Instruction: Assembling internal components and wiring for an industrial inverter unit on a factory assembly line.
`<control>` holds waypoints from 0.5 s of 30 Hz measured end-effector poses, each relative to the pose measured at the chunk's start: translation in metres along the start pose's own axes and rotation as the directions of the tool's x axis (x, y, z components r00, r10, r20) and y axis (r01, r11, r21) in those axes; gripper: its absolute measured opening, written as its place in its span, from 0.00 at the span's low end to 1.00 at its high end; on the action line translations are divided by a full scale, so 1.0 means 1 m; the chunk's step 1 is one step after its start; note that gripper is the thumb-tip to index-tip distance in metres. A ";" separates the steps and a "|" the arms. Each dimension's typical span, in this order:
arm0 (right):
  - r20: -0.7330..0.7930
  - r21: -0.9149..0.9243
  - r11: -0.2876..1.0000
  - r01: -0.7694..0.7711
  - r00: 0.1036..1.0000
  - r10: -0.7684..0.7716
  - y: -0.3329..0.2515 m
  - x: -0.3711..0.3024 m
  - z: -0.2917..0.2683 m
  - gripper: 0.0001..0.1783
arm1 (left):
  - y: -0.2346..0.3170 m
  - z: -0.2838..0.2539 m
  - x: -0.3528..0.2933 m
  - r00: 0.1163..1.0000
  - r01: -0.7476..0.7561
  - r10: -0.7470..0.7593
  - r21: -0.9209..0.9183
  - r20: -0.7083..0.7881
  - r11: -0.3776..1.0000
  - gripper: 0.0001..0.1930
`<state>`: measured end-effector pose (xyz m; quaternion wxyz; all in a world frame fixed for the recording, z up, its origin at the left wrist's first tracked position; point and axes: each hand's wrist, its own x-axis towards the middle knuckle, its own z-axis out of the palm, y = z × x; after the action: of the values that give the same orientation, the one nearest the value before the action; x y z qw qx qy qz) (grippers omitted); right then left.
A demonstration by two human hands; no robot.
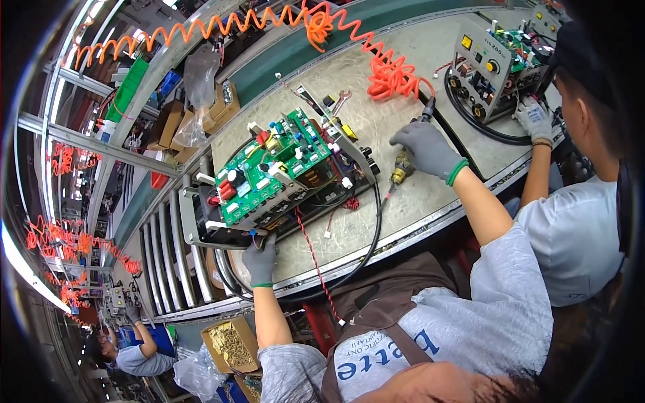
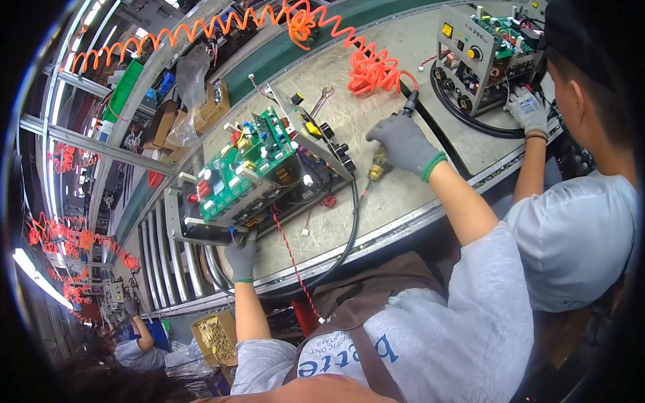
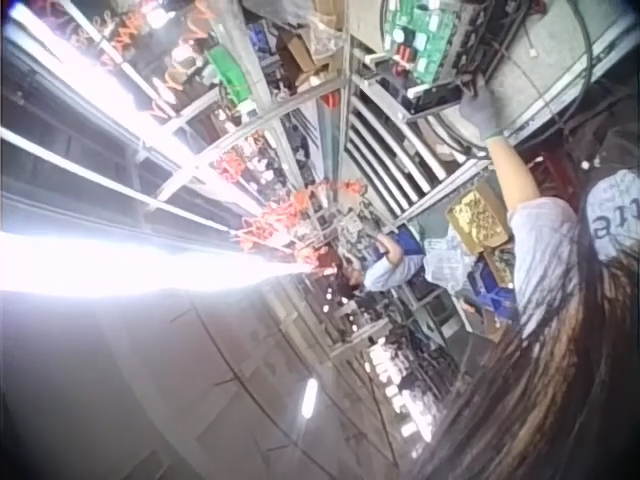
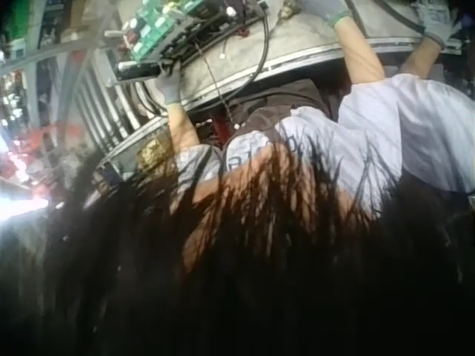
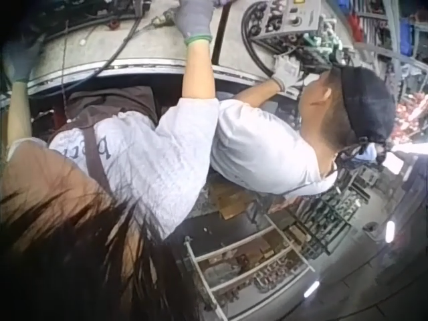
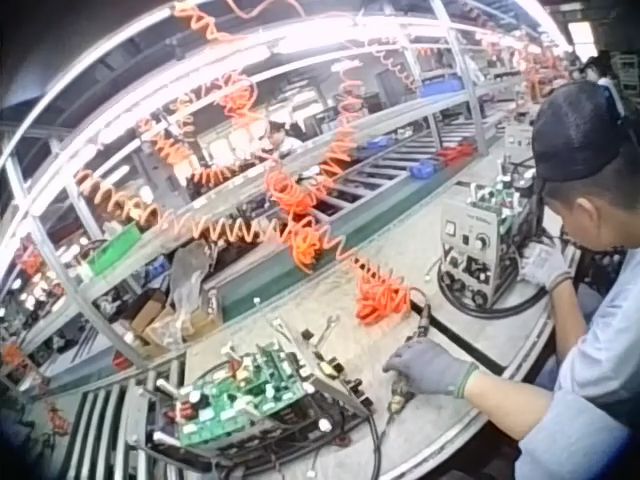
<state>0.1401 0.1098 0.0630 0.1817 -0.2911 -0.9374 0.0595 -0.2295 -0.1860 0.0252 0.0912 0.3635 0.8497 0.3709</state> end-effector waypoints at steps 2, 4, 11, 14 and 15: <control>0.059 0.063 0.993 -0.101 0.994 0.097 -0.006 0.013 -0.002 0.15 | -0.005 -0.004 0.000 1.000 0.008 -0.007 0.028 -0.009 1.000 0.15; 0.034 0.103 0.993 -0.060 0.998 0.057 -0.002 0.028 0.012 0.15 | -0.006 -0.003 0.002 0.999 0.044 -0.043 0.054 -0.013 0.998 0.17; -0.099 0.146 0.989 0.000 0.995 0.014 0.001 0.158 0.055 0.19 | -0.010 0.008 -0.009 0.982 -0.062 0.095 0.195 -0.164 0.979 0.18; 0.253 -0.023 0.999 -0.024 0.967 0.029 -0.008 0.199 0.053 0.20 | 0.014 0.012 -0.031 0.984 0.007 0.006 0.069 -0.180 0.998 0.18; 0.315 -0.062 0.998 0.005 0.949 0.015 -0.001 0.209 0.065 0.21 | 0.029 0.017 -0.039 0.982 0.000 0.012 0.066 -0.188 0.998 0.18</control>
<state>-0.0444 0.2267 0.0672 0.0206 -0.2858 -0.9550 0.0766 -0.1777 -0.1898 0.0288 -0.0028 0.3320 0.8651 0.3759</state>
